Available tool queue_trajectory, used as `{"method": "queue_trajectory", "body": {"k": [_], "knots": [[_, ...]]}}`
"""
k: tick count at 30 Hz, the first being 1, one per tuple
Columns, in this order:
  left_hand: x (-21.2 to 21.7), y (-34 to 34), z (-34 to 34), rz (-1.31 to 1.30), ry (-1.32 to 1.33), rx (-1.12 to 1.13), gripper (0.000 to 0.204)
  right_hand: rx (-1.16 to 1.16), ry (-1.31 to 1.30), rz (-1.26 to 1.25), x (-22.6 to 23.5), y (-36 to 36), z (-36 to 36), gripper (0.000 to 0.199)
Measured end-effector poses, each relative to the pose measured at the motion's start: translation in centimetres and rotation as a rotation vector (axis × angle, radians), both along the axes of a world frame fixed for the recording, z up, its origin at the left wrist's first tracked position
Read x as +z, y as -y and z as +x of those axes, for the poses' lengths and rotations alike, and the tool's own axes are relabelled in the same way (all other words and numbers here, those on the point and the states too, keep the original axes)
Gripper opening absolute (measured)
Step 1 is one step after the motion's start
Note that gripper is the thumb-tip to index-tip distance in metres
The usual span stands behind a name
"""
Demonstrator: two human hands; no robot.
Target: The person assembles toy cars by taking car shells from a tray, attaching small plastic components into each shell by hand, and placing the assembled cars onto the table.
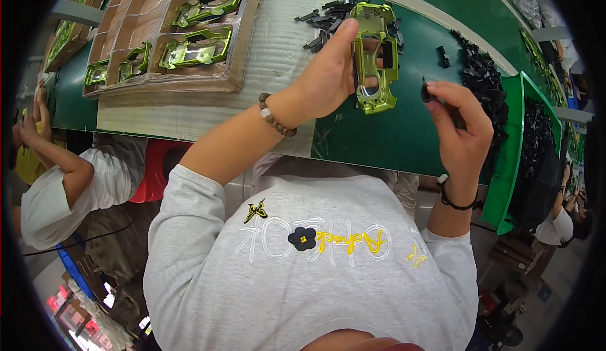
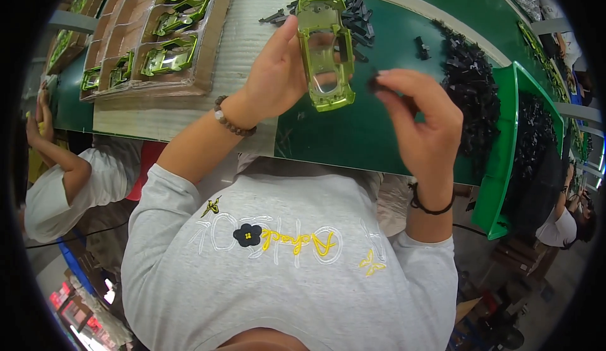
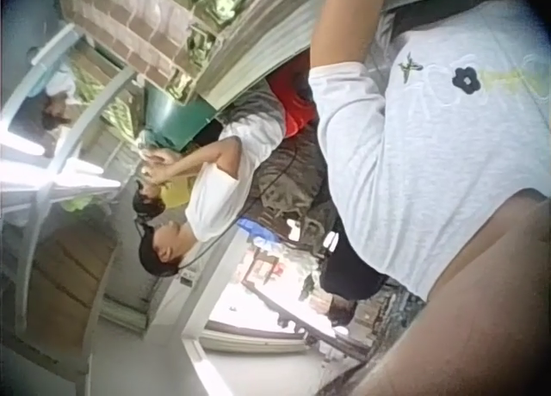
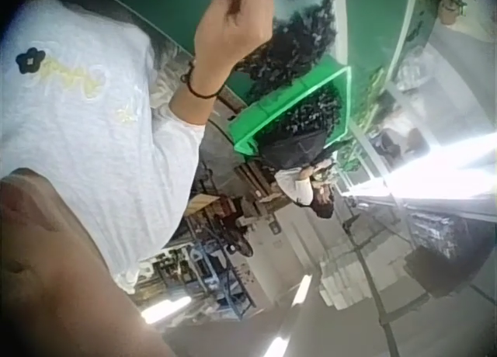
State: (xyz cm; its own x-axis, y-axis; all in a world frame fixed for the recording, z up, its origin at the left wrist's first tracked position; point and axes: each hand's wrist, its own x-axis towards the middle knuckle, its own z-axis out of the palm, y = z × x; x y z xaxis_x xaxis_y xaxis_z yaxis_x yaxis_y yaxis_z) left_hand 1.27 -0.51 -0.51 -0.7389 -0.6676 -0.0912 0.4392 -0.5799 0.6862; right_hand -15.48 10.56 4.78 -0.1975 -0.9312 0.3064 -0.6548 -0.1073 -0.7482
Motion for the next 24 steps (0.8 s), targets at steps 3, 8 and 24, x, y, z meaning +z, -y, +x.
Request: {"method": "queue_trajectory", "body": {"k": [3,8,24], "knots": [[0.1,-0.8,0.2,-0.063,0.024,0.058,0.051,0.166,-0.111,-0.162,0.5,2.0,3.4,0.021],[0.5,-0.5,0.5,-0.268,-0.053,0.058,0.044,0.187,-0.451,-0.227,-1.6,4.4,4.0,0.028],[-0.6,0.4,0.3,-0.353,0.012,0.288,0.026,-0.035,-0.776,-0.578,-3.4,5.9,4.7,0.024]]}}
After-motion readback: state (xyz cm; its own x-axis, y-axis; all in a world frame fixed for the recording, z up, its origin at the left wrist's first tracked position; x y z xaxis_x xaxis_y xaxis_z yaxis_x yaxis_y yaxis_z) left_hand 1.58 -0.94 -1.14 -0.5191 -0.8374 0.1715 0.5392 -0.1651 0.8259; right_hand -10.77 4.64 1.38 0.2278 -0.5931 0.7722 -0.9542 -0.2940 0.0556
